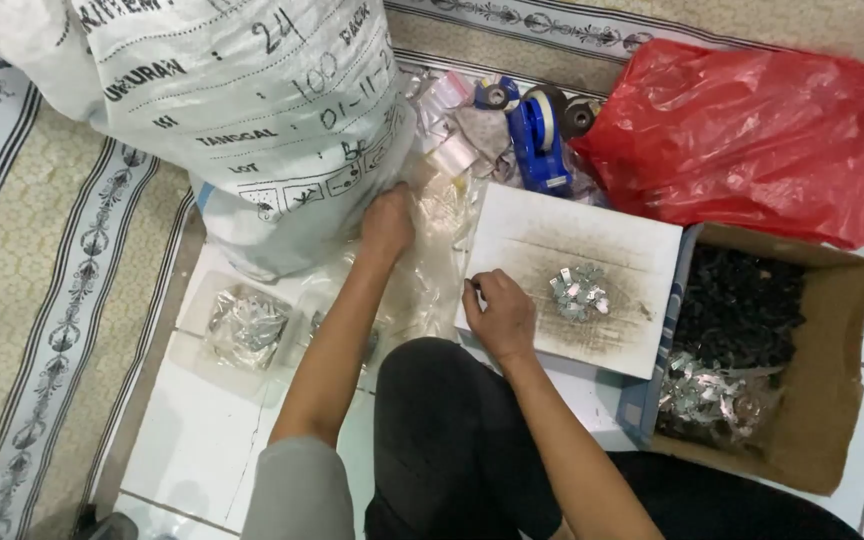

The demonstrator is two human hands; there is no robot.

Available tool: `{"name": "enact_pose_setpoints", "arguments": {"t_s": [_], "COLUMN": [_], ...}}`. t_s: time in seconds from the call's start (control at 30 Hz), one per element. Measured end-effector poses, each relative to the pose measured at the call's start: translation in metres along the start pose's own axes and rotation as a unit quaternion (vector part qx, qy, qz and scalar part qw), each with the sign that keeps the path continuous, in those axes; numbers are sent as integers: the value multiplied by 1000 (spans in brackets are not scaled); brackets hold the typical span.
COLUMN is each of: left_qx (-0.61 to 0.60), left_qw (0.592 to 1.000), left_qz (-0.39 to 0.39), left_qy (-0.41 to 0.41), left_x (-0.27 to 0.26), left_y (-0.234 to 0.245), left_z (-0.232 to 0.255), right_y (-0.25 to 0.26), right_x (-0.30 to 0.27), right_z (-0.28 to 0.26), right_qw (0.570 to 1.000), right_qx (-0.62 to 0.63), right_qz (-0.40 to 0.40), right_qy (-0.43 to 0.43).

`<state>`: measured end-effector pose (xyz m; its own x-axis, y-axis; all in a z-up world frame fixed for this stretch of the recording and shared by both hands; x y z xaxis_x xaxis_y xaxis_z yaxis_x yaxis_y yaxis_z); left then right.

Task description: Packaging small metal components into individual plastic bags

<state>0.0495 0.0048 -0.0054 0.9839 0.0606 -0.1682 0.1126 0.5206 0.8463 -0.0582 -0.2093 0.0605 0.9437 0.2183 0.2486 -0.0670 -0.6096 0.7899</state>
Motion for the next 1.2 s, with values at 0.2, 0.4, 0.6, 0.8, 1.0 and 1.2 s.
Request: {"name": "enact_pose_setpoints", "arguments": {"t_s": [0.2, 0.4, 0.6, 0.8, 1.0, 1.2], "left_qx": [313, 270, 27, -177, -242, -214], "left_qw": [917, 959, 997, 971, 947, 946], "left_qz": [218, -84, 13, 47, 135, 164], "left_qy": [-115, -13, 71, 153, 159, 180], "left_x": [-29, -1, -5, -36, -45, -44], "left_y": [30, -41, -48, -5, -4, -15], "left_z": [63, 53, 9, 9, -3, -15], "right_y": [-4, -5, -4, -1, -51, -131], "right_x": [-1, -3, -1, 4, 83, 148], "right_z": [2, 2, 3, -3, -11, 1], "right_qw": [1000, 1000, 1000, 1000, 992, 961], "right_qx": [-9, -12, -9, -3, -46, -101], "right_qz": [11, 18, 8, -1, -93, -257], "right_qy": [0, 3, -1, -18, 73, 28]}}
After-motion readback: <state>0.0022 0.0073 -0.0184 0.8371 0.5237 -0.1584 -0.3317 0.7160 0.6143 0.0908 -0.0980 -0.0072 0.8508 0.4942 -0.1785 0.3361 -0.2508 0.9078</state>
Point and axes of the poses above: each hand's wrist, its own x-axis towards the middle knuckle, its own y-axis out of the back of the hand, z = x × y, the point moved 5 cm from there along x, towards the middle knuckle, and after that the axes turned 4 degrees about -z, right-handed, at the moved point
